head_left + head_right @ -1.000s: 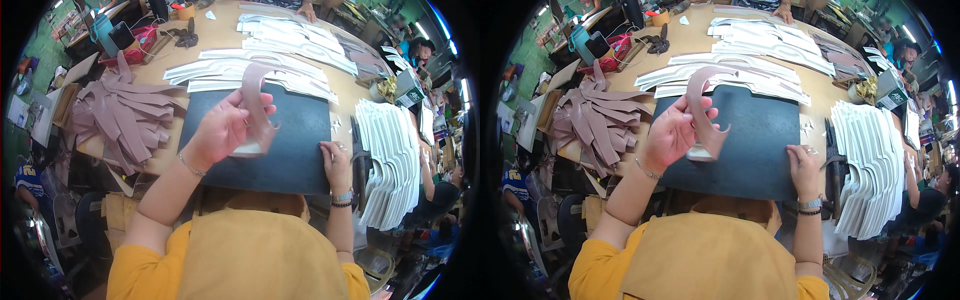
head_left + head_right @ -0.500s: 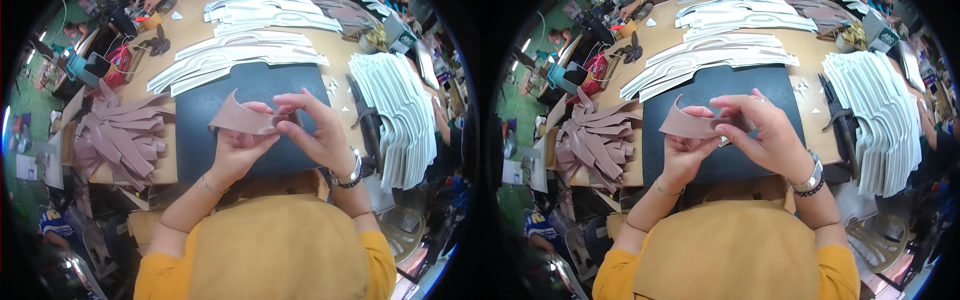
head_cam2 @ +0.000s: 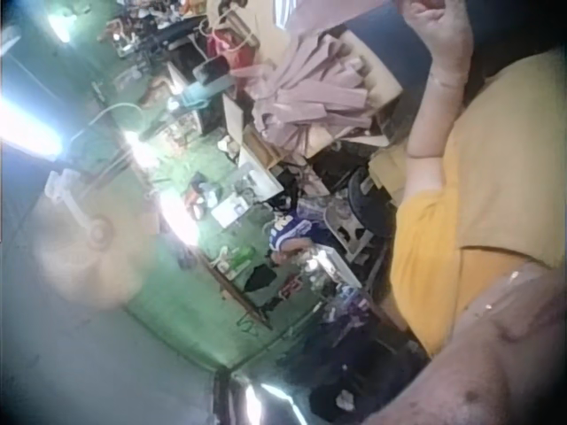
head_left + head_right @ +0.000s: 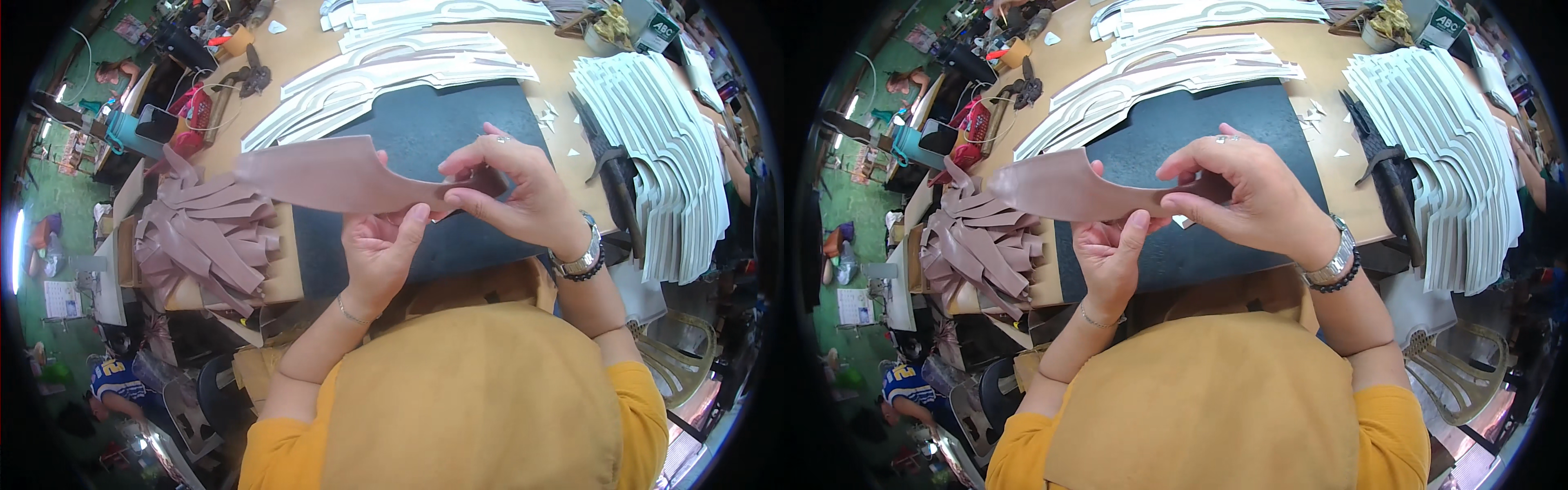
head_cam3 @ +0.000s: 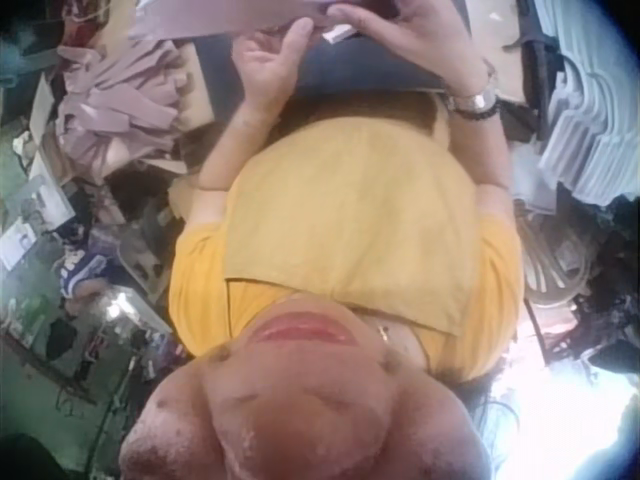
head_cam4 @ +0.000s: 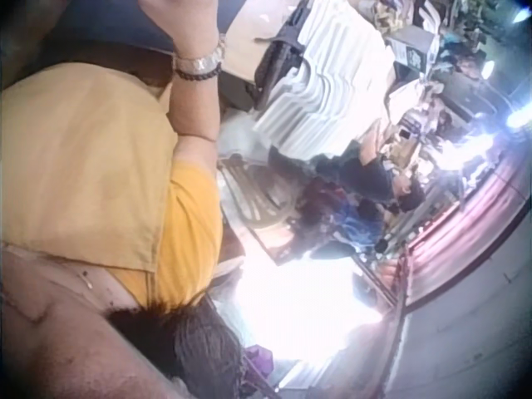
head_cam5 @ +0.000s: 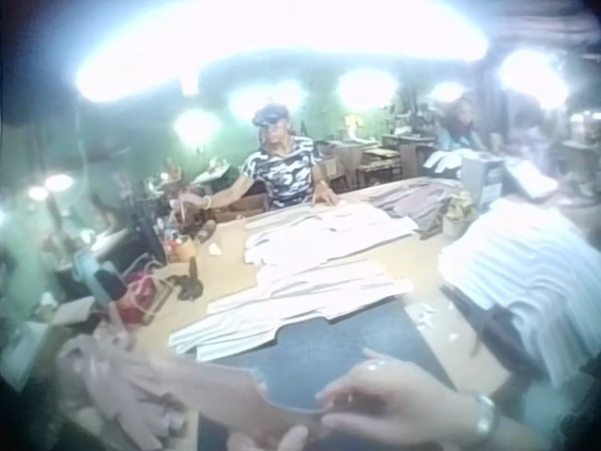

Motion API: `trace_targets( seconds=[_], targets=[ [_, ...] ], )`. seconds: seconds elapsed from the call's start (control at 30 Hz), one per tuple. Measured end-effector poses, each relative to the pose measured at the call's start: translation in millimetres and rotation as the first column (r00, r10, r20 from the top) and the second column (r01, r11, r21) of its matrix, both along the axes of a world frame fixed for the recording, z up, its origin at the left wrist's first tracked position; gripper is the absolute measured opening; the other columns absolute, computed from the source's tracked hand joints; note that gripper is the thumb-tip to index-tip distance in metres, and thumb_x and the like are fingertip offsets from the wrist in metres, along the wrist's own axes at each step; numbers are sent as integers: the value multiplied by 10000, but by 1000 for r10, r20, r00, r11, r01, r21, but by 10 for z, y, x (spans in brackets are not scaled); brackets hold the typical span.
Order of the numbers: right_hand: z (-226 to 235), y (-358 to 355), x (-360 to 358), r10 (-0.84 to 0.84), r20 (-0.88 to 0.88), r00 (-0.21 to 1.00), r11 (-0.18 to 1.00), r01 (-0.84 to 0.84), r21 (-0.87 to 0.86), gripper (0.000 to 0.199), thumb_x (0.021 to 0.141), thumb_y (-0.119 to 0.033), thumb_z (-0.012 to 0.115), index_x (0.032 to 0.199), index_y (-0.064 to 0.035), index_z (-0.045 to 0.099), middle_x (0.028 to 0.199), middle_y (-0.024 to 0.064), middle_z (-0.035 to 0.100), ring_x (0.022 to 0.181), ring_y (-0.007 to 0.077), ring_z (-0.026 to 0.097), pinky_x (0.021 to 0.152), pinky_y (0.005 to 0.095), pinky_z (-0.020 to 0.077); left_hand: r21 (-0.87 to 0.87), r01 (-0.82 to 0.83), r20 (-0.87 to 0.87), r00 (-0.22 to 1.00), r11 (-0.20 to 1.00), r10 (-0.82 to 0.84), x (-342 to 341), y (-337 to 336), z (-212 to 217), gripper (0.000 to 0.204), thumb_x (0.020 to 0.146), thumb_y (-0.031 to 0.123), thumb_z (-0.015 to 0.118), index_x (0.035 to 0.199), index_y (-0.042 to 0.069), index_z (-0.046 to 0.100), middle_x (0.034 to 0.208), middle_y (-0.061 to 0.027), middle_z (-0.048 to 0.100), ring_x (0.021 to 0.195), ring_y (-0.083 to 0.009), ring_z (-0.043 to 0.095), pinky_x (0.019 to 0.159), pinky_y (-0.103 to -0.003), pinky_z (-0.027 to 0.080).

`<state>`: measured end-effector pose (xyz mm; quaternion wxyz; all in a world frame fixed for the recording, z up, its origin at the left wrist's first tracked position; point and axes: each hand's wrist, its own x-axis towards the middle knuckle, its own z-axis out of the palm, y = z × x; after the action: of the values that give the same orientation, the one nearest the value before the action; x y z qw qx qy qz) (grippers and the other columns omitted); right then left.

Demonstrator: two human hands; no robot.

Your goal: The person aligns white material components and uses a hammer to secure the edges on a work surface, and handles strips of pink material by hand.

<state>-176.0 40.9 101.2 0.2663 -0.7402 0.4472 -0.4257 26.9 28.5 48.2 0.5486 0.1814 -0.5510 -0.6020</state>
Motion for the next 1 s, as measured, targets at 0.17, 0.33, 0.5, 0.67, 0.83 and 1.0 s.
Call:
trace_targets(
  seconds=[0.17, 0.33, 0.5, 0.67, 0.83, 1.0],
  targets=[
    [-75, -13, 150, -17, 63, 998, 999, 19, -40, 169, 827, -149, 775, 971, -139, 688, 819, -45, 684, 781, 128, 669, 1106, 569, 283, 4, -16, -15, 1000, 1000, 16, -59, 34, 28, 633, 946, -87, 539, 1494, 11, 238, 1189, -173, 633, 1090, -238, 650, 961, -370, 536],
    [-111, -28, 193, -61, 46, 997, 987, 67, -146, 133, 821, -176, 783, 912, -151, 690, 810, -48, 669, 781, 152, 669, 1079, 613, 303, -47, -42, 39, 998, 998, 44, -36, 26, -17, 609, 938, -87, 561, 1471, -7, 277, 1200, -164, 627, 1082, -220, 650, 961, -361, 537],
    [-131, -16, 224, -93, 31, 995, 985, 97, -146, 116, 816, -175, 782, 873, -143, 687, 797, -46, 659, 769, 149, 660, 1069, 615, 314, -140, -96, 162, 980, 986, 118, -3, 26, 0, 368, 929, -60, 605, 1288, -32, 527, 1218, -137, 616, 1088, -202, 642, 930, -336, 555],
    [-117, -7, 217, -44, 55, 997, 995, 49, -91, 97, 834, -188, 751, 871, -141, 675, 765, -42, 626, 720, 149, 629, 1084, 610, 292, -209, -95, 283, 947, 973, 153, 56, 31, 6, 234, 921, -44, 630, 1154, -30, 636, 1261, -128, 592, 1104, -198, 634, 930, -325, 559],
    [-103, 7, 181, -21, -87, 996, 1000, 21, -2, 87, 912, -219, 659, 887, -136, 667, 762, -36, 606, 721, 145, 610, 1099, 615, 256, -120, -35, 307, 949, 992, 70, 55, 70, 61, 345, 928, -54, 611, 1266, -35, 547, 1265, -141, 584, 1100, -206, 635, 924, -341, 560],
    [-134, 2, 88, -160, -43, 986, 987, 161, 12, 137, 964, -233, 595, 898, -136, 667, 792, -27, 644, 777, 145, 627, 1128, 623, 193, 150, 25, 67, 997, 988, -36, 50, 29, 129, 554, 952, -60, 556, 1446, -26, 309, 1233, -157, 593, 1100, -223, 629, 932, -366, 555]
  ],
)
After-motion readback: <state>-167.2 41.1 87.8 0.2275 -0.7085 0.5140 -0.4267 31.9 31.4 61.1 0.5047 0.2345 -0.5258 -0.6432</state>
